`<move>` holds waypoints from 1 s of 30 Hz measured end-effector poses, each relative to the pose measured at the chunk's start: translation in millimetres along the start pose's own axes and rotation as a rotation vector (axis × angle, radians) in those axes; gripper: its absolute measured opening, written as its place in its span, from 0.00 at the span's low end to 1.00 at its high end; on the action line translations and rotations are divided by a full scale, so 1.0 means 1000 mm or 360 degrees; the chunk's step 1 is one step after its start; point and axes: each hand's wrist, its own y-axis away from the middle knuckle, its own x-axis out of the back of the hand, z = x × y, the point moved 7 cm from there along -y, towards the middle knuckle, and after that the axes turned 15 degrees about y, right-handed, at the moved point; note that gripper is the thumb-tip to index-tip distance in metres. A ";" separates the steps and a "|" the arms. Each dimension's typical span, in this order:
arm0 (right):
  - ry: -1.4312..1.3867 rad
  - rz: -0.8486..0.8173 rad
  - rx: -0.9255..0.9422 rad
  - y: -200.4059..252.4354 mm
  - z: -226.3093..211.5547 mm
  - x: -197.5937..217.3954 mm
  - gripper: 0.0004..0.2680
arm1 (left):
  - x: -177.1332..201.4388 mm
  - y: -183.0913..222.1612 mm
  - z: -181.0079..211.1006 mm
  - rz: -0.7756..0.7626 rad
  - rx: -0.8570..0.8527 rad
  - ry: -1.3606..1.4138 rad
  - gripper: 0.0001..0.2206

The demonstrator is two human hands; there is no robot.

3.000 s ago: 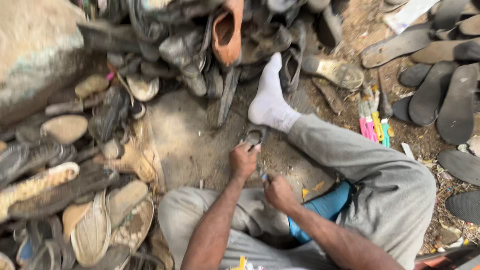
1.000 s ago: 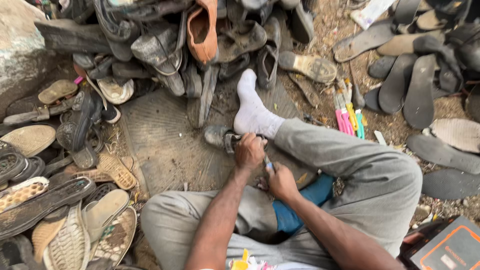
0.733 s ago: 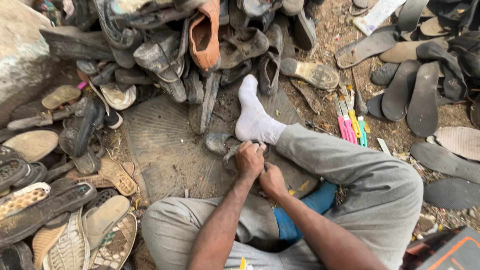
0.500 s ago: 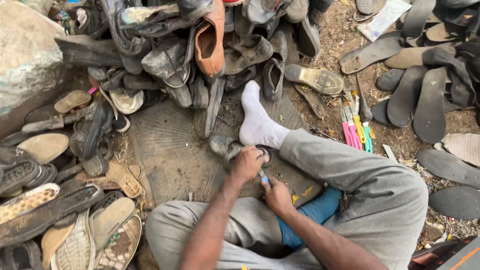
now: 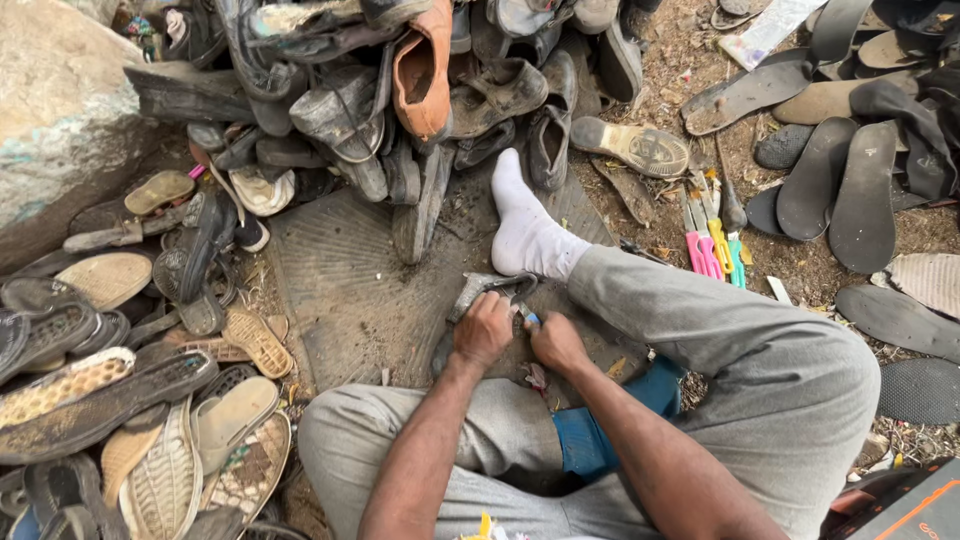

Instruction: The person repairs a shoe while sitting on the ground. They use a knife to scrape and trim the sole, apply adhesive from a bottle, and press a new sole onto the bottom of the footwear.

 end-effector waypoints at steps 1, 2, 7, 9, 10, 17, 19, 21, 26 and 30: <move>-0.0016 0.0062 0.0075 0.002 -0.008 0.005 0.14 | 0.006 0.001 0.003 0.0006 0.0005 -0.0003 0.12; -0.0033 0.0125 0.0149 0.005 -0.018 0.011 0.13 | 0.019 0.003 0.009 0.0151 0.0009 0.0103 0.10; 0.0102 0.0086 0.0108 0.058 -0.034 0.021 0.11 | 0.059 0.008 0.032 0.0443 0.0078 0.0218 0.10; 0.0244 0.0082 0.0119 0.073 -0.041 0.030 0.10 | 0.066 0.001 0.033 0.0506 0.0126 0.0373 0.10; 0.0216 0.0061 0.0078 0.073 -0.044 0.035 0.11 | 0.069 -0.016 0.031 0.0521 0.0094 0.0372 0.10; 0.0138 -0.0033 0.0138 0.044 -0.053 0.017 0.11 | 0.055 -0.002 0.022 0.0554 0.0152 0.0451 0.08; 0.0097 0.0031 0.0228 0.064 -0.039 0.006 0.11 | 0.060 0.003 0.026 0.0599 0.0122 0.0433 0.08; 0.0075 0.0028 0.0287 0.110 -0.025 -0.007 0.16 | 0.062 0.001 0.029 0.0676 0.0184 0.0541 0.07; 0.0158 -0.0143 0.0065 0.130 -0.007 -0.018 0.14 | 0.072 0.002 0.023 0.0806 0.0339 0.0538 0.09; 0.0209 -0.0039 0.0170 0.112 -0.028 0.010 0.14 | 0.056 -0.004 0.025 0.0000 0.0847 0.0507 0.14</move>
